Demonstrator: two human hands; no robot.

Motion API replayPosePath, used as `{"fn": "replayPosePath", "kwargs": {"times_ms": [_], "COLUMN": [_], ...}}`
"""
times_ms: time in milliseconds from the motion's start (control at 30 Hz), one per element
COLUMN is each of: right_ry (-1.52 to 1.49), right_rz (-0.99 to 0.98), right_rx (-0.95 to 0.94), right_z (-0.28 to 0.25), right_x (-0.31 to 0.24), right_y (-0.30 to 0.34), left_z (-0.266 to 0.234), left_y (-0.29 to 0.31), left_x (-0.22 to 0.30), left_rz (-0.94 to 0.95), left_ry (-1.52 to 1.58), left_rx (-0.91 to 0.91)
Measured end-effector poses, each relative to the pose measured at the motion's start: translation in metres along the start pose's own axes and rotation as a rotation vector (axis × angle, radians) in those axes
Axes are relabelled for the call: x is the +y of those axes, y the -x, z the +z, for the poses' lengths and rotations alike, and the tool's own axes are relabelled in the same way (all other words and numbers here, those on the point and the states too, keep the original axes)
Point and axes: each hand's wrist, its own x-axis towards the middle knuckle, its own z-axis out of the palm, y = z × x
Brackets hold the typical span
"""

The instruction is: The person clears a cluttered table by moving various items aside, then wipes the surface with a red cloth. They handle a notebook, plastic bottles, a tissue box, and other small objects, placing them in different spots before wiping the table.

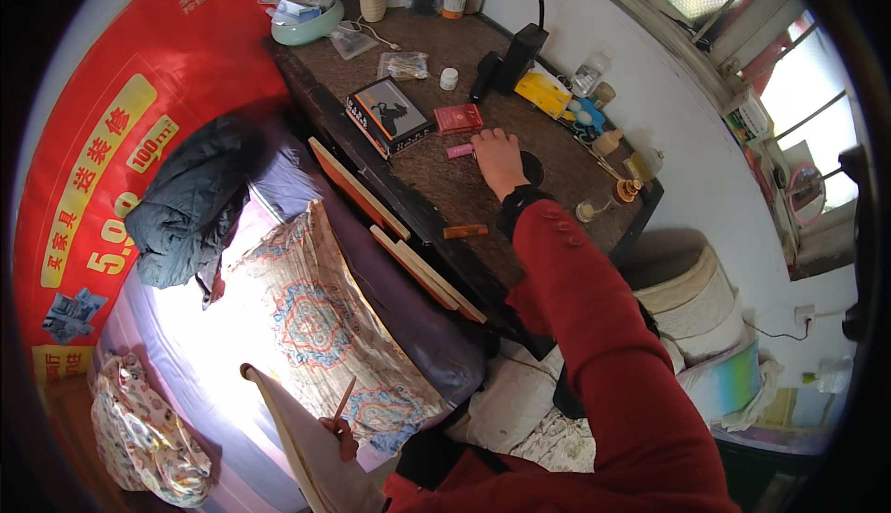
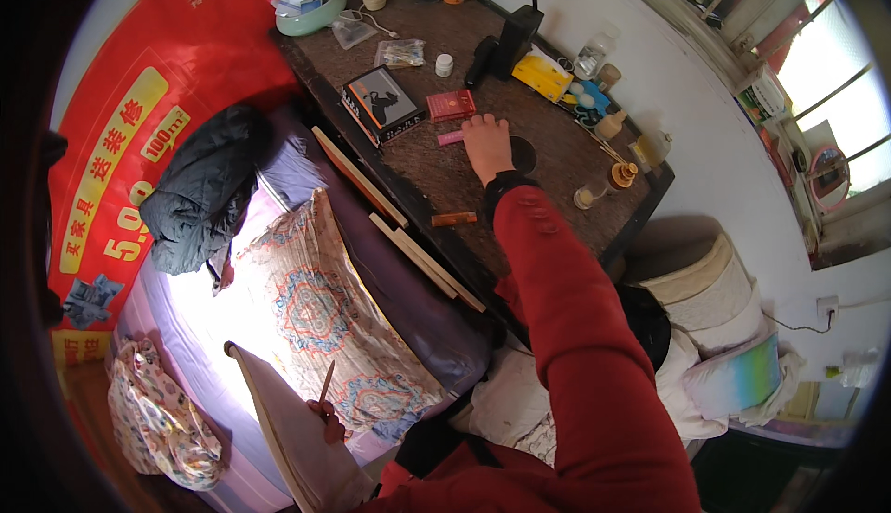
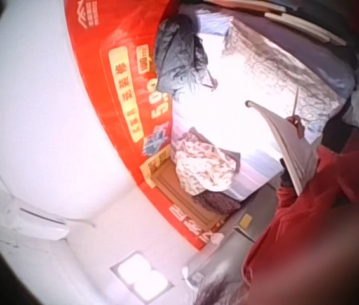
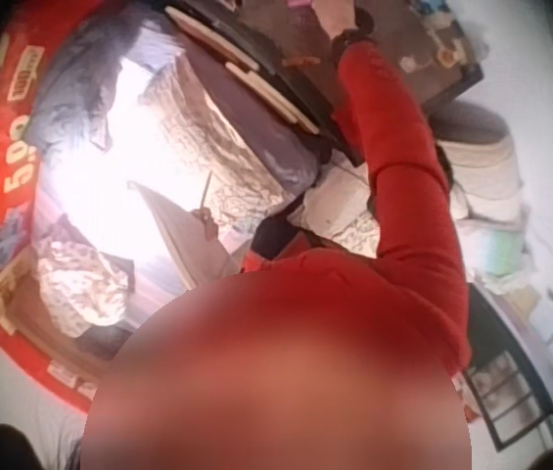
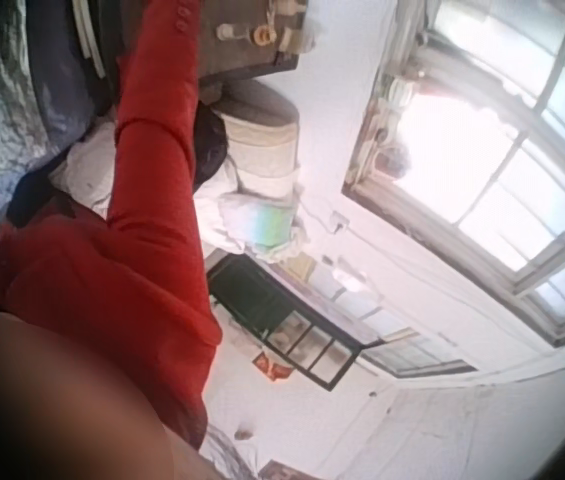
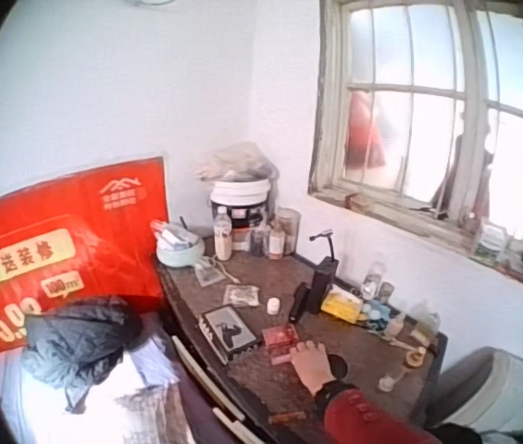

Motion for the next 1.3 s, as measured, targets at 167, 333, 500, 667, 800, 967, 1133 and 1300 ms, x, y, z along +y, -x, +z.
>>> {"fn": "replayPosePath", "kwargs": {"times_ms": [167, 333, 500, 667, 800, 967, 1133, 1300], "right_ry": [-0.142, -0.199, -0.161, -0.471, -0.401, -0.193, -0.162, -0.383], "right_rz": [-0.046, -0.184, -0.063, -0.231, -0.186, 0.057, 0.121, 0.041], "right_rx": [0.133, 0.186, 0.238, 0.051, 0.006, -0.018, 0.072, 0.037], "right_z": [0.003, 0.015, -0.004, -0.041, -0.031, -0.01, -0.019, -0.041], "right_x": [0.001, -0.03, -0.047, -0.061, -0.062, -0.053, -0.051, -0.043], "right_y": [-0.015, -0.015, 0.013, 0.101, 0.134, 0.104, 0.072, 0.079], "left_z": [-0.014, -0.02, -0.016, -0.017, -0.017, -0.011, -0.002, -0.008], "left_y": [0.005, -0.003, 0.001, -0.004, -0.006, -0.011, -0.017, -0.013], "left_x": [0.002, 0.006, 0.005, 0.012, 0.011, 0.005, 0.005, 0.007], "left_rz": [0.068, 0.036, 0.042, -0.037, -0.01, 0.0, -0.08, 0.008], "left_ry": [-0.106, -0.092, -0.023, -0.015, -0.02, -0.064, -0.066, -0.087], "left_rx": [-0.07, -0.135, -0.062, -0.212, -0.151, -0.106, -0.204, -0.199]}}
